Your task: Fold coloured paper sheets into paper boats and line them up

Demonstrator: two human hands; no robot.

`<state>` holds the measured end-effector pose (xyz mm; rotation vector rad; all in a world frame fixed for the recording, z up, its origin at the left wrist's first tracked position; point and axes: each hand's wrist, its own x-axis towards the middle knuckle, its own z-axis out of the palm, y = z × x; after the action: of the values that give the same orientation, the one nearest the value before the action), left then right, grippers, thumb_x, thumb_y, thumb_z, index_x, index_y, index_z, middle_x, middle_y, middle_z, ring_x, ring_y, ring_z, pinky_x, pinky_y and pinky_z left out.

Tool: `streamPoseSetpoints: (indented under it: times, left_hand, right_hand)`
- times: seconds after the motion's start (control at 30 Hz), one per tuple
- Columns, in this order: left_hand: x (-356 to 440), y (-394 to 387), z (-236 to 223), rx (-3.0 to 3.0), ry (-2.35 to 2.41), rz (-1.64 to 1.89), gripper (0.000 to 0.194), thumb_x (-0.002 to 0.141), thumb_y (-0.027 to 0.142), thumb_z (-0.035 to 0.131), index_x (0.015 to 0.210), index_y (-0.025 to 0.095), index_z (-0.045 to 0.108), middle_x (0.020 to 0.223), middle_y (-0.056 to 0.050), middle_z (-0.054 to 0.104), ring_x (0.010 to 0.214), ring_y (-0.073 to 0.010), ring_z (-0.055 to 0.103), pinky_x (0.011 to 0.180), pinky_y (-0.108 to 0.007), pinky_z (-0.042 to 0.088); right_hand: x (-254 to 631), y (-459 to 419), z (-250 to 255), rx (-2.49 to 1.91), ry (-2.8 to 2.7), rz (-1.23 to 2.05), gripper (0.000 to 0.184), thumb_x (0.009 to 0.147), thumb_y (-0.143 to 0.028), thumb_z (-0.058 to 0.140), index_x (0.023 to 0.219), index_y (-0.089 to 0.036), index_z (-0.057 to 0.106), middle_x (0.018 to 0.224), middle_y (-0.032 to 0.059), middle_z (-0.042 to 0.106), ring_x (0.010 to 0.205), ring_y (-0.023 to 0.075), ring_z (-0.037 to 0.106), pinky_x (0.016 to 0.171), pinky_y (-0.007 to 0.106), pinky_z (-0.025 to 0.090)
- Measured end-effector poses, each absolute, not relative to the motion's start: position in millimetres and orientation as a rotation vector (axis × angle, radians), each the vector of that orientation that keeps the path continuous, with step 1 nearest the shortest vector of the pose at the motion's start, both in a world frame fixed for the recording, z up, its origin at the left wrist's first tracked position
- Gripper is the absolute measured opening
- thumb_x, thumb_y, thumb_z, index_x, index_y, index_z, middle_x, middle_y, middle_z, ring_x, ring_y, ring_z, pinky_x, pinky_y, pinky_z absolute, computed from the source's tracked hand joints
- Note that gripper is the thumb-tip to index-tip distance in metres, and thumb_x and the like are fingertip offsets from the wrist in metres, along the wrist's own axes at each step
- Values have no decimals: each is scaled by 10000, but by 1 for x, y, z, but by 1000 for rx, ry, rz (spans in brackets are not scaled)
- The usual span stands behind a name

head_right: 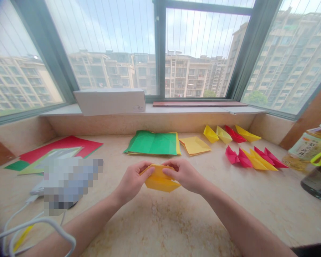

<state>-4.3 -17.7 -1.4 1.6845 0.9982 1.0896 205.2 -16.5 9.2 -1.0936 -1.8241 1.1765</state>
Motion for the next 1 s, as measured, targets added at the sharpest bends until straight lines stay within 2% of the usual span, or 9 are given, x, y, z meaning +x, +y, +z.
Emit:
streamPoseSetpoints:
  times: [0.17,0.27,0.47,0.57,0.67,0.8,1.0]
  left_hand:
    - [-4,-15,-2,1448,954,1086,388,853,418,614,1111,128,615,800,-74,732,776,-231,712,685,-314,554]
    - [-3,-18,-1,1493,917,1032,407,858,409,600,1156,131,590,820,-78,726,786,-225,712,695,-321,557]
    - [-4,-22,0,1725,1011,952,380,808,404,673,1087,148,631,951,-102,724,809,-218,694,680,-293,531]
    - [-5,-20,-1,1732,1024,940,317,805,391,679,1001,142,672,878,-80,727,769,-203,678,664,-276,512]
    - [-5,-16,-2,1583,982,954,305,812,409,666,897,117,680,781,-66,715,669,-175,652,605,-257,498]
    - [-5,-13,-3,1425,944,981,330,794,428,690,858,104,683,750,-61,715,638,-157,646,590,-240,486]
    - [-3,-17,1,1397,888,976,359,784,457,702,851,105,687,756,-62,725,660,-166,663,611,-245,505]
  right_hand:
    - [214,-6,11,-1143,-1634,1185,338,809,-416,683,1025,-156,693,829,42,706,685,138,608,631,261,463]
    - [217,-2,9,-1130,-1590,1148,340,780,-403,713,1015,-157,690,801,32,702,676,137,608,635,266,466]
    - [212,-6,6,-1077,-1684,1118,262,763,-353,741,938,-160,709,753,22,694,655,131,607,618,258,473]
    - [209,-9,6,-1007,-1669,1156,321,759,-333,753,1035,-180,698,798,18,692,696,133,629,637,255,493]
    - [210,-10,8,-956,-1620,1185,417,721,-325,792,1107,-204,689,920,40,705,825,165,669,720,275,534]
    - [213,-8,9,-936,-1548,1149,412,686,-333,823,1065,-209,721,990,66,733,904,203,692,825,328,556]
    - [210,-10,12,-944,-1462,1157,343,703,-360,806,1008,-216,744,969,69,765,875,220,718,792,346,578]
